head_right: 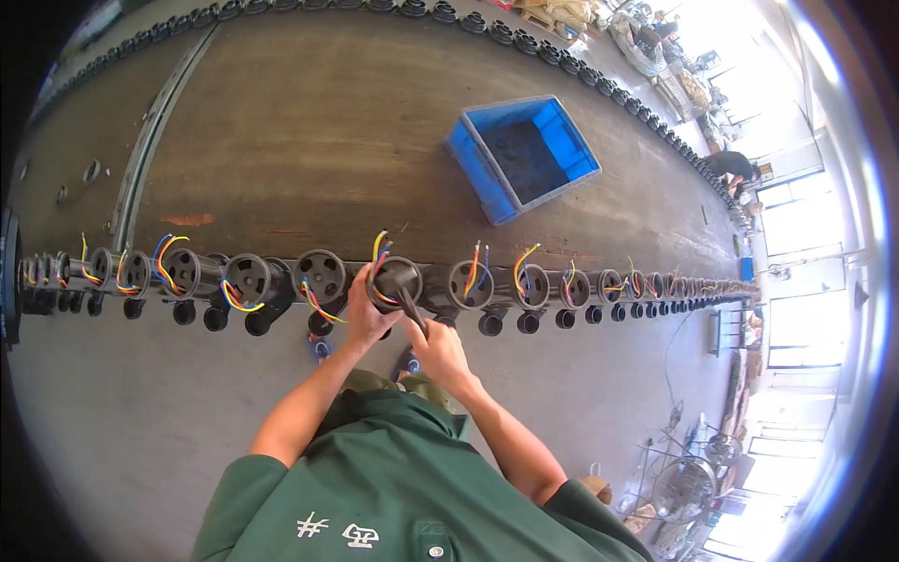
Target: The person assembles cylindrical lighting fixtures on a conveyor line by hand and using a hammer, inserting wires and securing components.
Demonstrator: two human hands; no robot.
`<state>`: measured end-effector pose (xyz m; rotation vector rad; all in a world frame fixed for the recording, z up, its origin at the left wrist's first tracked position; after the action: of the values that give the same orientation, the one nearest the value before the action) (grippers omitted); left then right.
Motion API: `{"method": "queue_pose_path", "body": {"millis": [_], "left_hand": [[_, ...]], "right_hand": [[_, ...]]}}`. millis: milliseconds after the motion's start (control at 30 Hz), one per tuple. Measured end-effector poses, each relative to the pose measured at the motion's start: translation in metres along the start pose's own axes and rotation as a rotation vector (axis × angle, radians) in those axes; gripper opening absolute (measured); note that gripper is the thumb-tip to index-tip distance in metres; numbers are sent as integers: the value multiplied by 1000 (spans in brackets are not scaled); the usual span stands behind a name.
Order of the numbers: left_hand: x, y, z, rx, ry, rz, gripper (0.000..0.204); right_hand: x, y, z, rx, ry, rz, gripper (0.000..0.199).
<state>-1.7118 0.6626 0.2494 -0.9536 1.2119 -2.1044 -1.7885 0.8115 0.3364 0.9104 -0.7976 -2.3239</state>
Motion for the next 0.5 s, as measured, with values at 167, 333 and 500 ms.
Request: {"method": "queue_pose_path", "body": {"millis": [167,333,500], "left_hand": [[-25,-12,3,272,-125,136,90],[-75,-65,-30,73,-78,365,55],[-2,-154,-77,-311,169,435,48]], "right_hand": [[-20,13,56,163,108,92,45],[-49,-20,129,344,-22,390,22],[-48,-68,158,476,-53,230,32]]}}
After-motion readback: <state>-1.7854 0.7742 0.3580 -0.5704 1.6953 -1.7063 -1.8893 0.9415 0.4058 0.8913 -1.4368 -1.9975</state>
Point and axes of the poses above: each hand's wrist, its own x-axis towards the middle knuckle, its own z-axis out of the back of the hand, y = z × x, the point moved 8 cm from there along x, towards the middle knuckle, and after that the axes turned 4 degrees about y, right-handed, at the moved point
